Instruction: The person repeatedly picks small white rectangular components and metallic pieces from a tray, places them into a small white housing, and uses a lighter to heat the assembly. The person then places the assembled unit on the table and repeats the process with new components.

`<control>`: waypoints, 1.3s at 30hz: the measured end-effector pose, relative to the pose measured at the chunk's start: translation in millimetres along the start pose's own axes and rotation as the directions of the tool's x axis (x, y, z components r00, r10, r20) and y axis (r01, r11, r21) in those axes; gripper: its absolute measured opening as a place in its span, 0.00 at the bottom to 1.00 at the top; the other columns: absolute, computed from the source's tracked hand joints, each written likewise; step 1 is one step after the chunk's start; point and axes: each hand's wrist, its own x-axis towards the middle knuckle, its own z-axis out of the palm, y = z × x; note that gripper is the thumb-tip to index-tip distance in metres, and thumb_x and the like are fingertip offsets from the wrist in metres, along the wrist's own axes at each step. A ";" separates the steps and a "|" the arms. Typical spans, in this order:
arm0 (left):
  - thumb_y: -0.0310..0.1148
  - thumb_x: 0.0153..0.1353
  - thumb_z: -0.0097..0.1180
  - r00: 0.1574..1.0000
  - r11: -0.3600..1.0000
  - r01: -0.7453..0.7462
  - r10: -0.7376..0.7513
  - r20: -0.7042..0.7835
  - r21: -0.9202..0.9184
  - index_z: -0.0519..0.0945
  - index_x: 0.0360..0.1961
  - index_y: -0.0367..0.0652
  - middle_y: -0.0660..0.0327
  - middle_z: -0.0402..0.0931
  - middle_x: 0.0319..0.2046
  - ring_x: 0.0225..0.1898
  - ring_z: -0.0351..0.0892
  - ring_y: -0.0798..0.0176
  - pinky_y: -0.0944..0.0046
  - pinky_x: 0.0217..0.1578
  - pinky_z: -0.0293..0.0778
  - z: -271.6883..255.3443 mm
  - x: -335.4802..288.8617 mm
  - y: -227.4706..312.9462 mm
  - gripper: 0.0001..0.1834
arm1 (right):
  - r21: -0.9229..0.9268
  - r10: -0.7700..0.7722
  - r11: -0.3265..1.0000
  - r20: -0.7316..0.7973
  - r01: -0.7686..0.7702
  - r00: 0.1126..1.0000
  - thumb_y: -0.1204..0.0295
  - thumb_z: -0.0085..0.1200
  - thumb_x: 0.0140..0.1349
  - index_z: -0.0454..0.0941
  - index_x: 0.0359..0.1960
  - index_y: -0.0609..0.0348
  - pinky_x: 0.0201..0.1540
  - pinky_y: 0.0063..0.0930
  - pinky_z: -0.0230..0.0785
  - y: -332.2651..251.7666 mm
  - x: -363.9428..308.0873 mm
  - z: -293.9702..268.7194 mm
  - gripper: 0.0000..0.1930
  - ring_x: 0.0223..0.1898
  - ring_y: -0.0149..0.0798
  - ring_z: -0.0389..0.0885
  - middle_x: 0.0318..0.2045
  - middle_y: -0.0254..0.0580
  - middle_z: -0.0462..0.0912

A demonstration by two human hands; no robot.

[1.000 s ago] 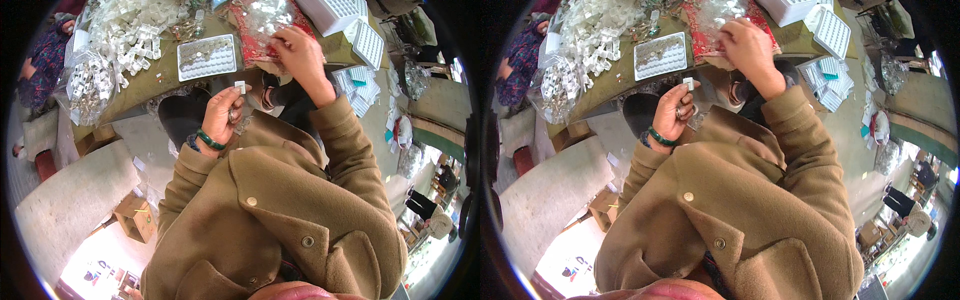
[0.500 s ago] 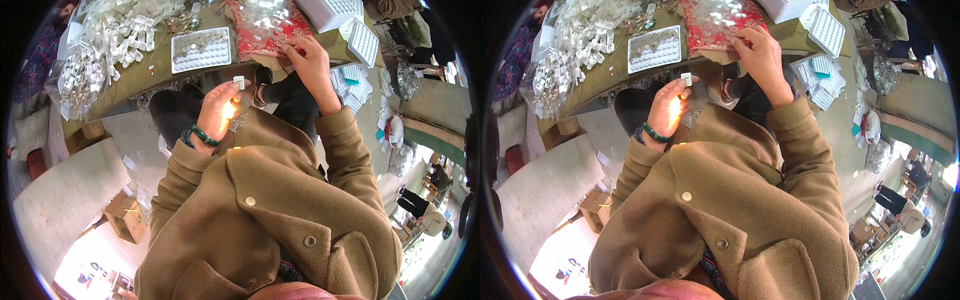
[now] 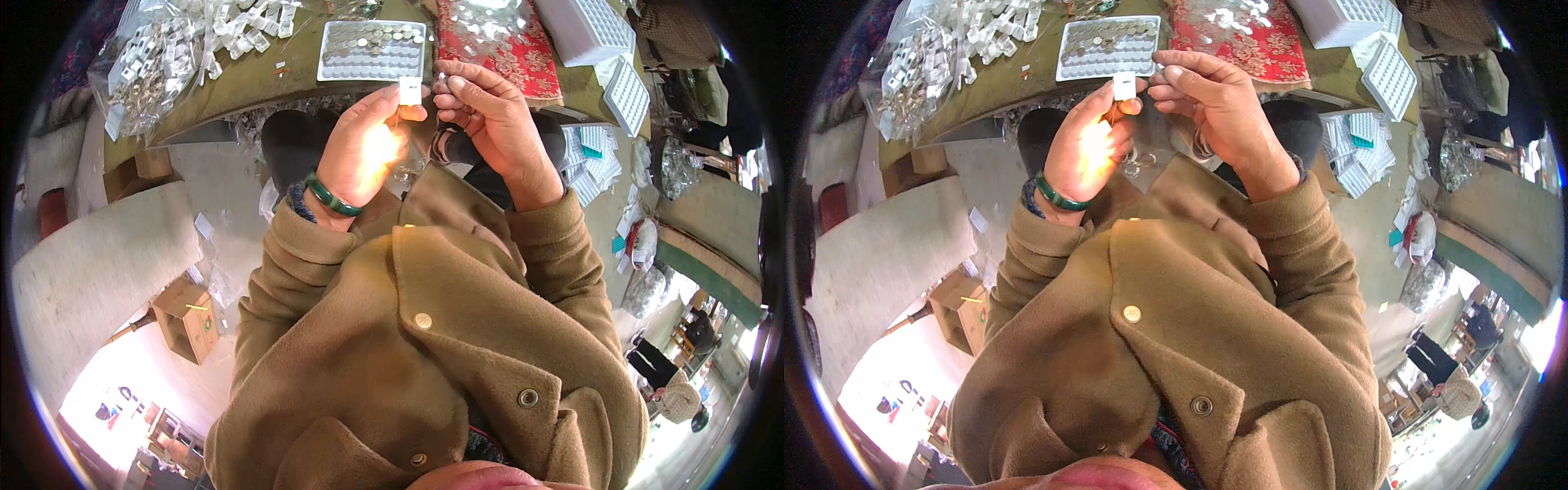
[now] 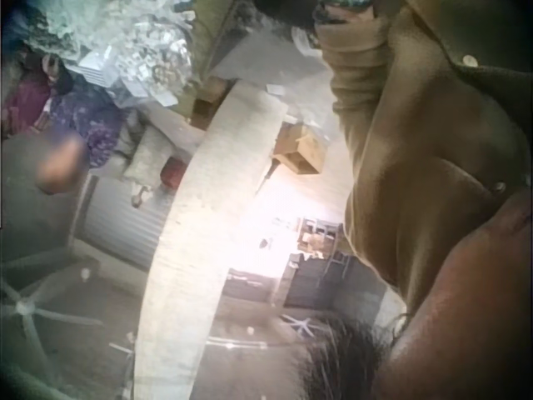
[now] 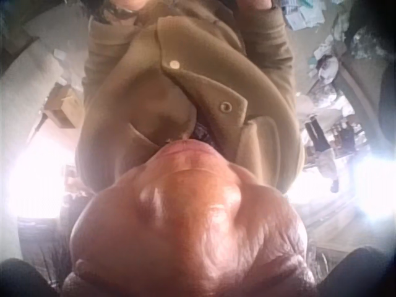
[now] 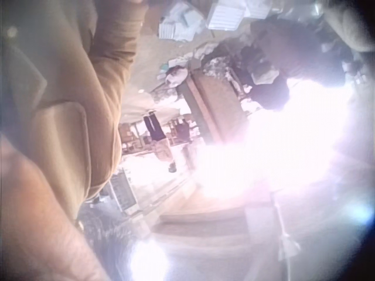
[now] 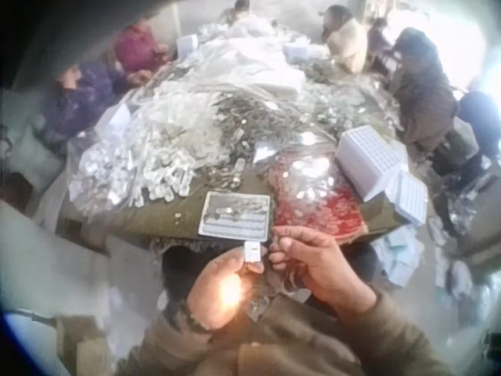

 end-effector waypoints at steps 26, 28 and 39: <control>0.44 0.72 0.51 0.999 0.950 -0.018 0.006 -0.040 -0.313 0.75 0.44 0.43 0.69 0.72 0.31 0.20 0.58 0.78 0.75 0.21 0.58 -30.8 -4.8 -15.1 0.15 | -0.578 -0.473 0.696 0.077 0.426 0.878 0.78 0.54 0.66 0.79 0.41 0.65 0.43 0.20 0.74 31.0 14.5 39.8 0.05 0.38 0.24 0.82 0.37 0.39 0.87; 0.45 0.71 0.52 1.000 0.949 -0.012 0.008 -0.014 -0.316 0.75 0.44 0.45 0.70 0.72 0.32 0.19 0.58 0.77 0.75 0.21 0.58 -28.7 -4.5 -16.3 0.14 | -0.482 -0.407 0.777 0.107 0.406 0.907 0.78 0.54 0.66 0.79 0.39 0.65 0.46 0.19 0.73 32.8 17.4 40.0 0.04 0.41 0.24 0.80 0.40 0.38 0.86; 0.42 0.73 0.50 1.000 0.931 -0.017 0.020 0.007 -0.366 0.72 0.44 0.48 0.70 0.68 0.30 0.19 0.58 0.79 0.76 0.20 0.58 -24.5 -4.7 -14.1 0.10 | -0.692 -0.432 0.587 0.172 0.421 0.885 0.80 0.53 0.67 0.78 0.41 0.66 0.50 0.21 0.70 41.2 16.0 40.3 0.04 0.43 0.25 0.78 0.46 0.41 0.84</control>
